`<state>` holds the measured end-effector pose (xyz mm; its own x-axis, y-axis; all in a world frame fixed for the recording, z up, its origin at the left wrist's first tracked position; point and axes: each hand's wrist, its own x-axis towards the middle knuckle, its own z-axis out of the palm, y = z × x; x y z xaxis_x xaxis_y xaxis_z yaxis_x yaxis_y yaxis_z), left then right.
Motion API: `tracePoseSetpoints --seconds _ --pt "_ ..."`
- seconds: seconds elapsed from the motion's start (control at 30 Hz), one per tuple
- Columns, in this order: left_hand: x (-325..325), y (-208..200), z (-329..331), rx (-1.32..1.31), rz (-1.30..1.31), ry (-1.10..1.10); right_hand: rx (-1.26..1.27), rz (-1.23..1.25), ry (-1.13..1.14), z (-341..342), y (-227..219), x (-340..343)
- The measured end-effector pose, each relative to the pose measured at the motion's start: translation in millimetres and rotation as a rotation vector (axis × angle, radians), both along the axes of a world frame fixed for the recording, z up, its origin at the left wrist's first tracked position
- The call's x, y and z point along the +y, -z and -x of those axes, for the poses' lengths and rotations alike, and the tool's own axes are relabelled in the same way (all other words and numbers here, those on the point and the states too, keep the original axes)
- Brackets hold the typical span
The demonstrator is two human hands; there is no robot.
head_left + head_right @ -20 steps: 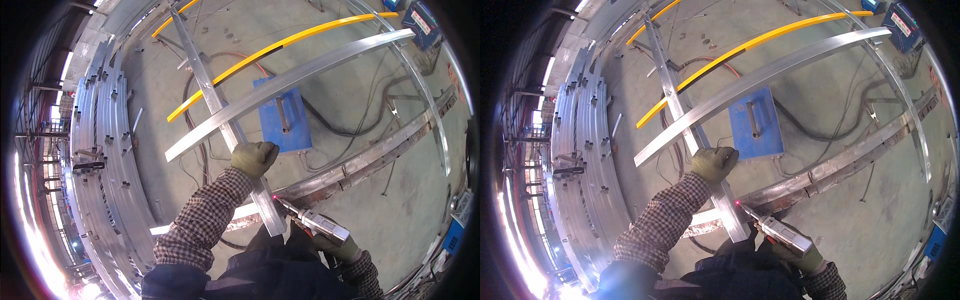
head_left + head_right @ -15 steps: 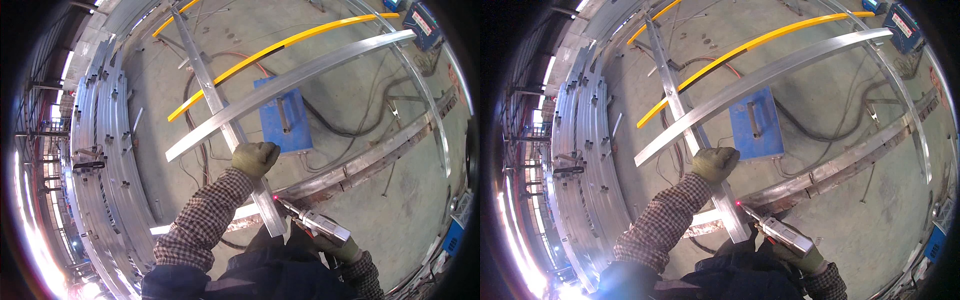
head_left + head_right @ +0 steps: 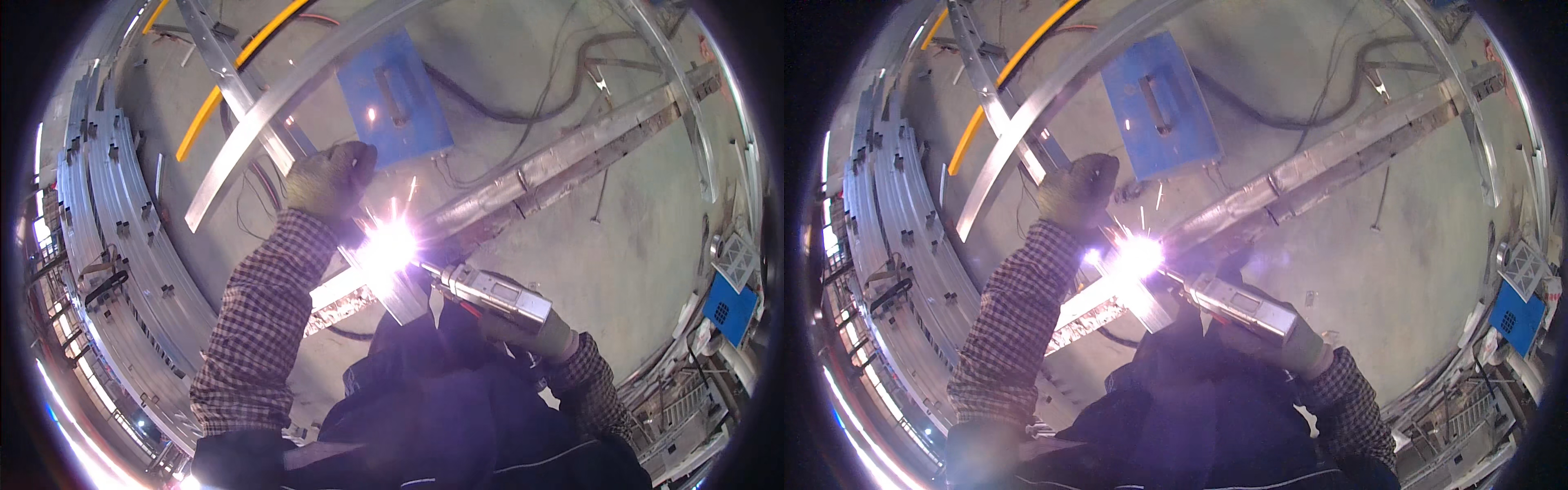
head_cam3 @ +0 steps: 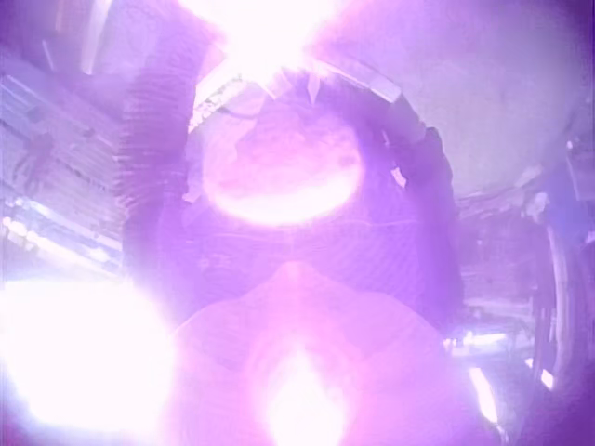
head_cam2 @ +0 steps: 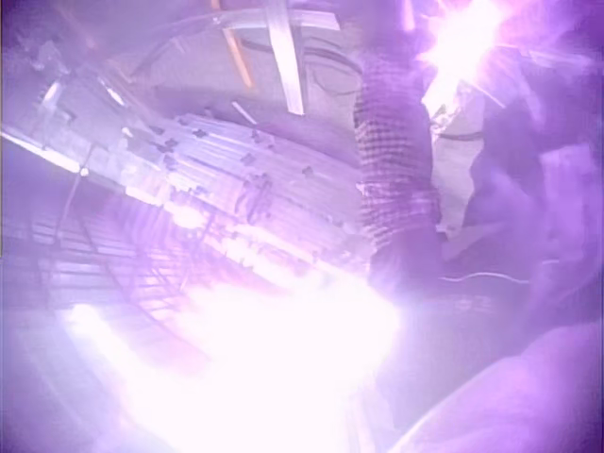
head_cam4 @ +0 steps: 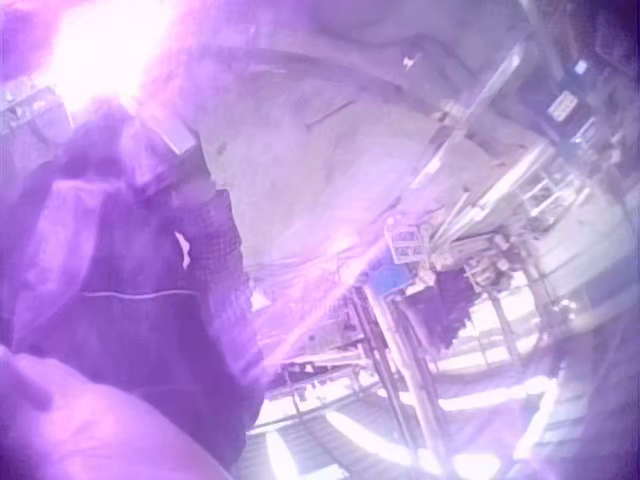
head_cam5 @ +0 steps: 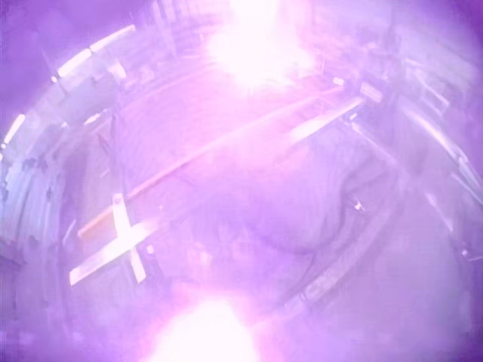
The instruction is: The person aligns metal frame components on a jig, then uses a handheld welding torch to weld joints. They reposition the frame and repeat welding on different sections, handling metal bars and the welding torch throughout.
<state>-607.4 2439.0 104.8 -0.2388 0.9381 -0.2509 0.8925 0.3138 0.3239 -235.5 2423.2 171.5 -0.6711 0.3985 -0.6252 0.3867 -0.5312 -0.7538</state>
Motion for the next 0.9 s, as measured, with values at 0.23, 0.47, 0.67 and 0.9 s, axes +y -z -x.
tracePoseSetpoints --seconds 0.23,0.47,0.67,0.9 --pt "-3.0 1.5 -1.2 -0.021 -0.159 0.032 0.139 -0.32 -0.038 1.0 5.1 -1.3" --pt "-3.5 4.7 -2.3 -0.04 -0.207 -0.027 -0.011 0.13 0.063 -13.4 2.7 -4.8" --pt "-4.2 3.0 -3.3 -0.07 -0.196 -0.048 0.023 0.028 0.023 -2.8 9.9 -1.3" --pt "-4.5 4.8 -1.9 -0.051 -0.231 -0.019 0.02 0.038 0.033 5.7 8.9 2.7"
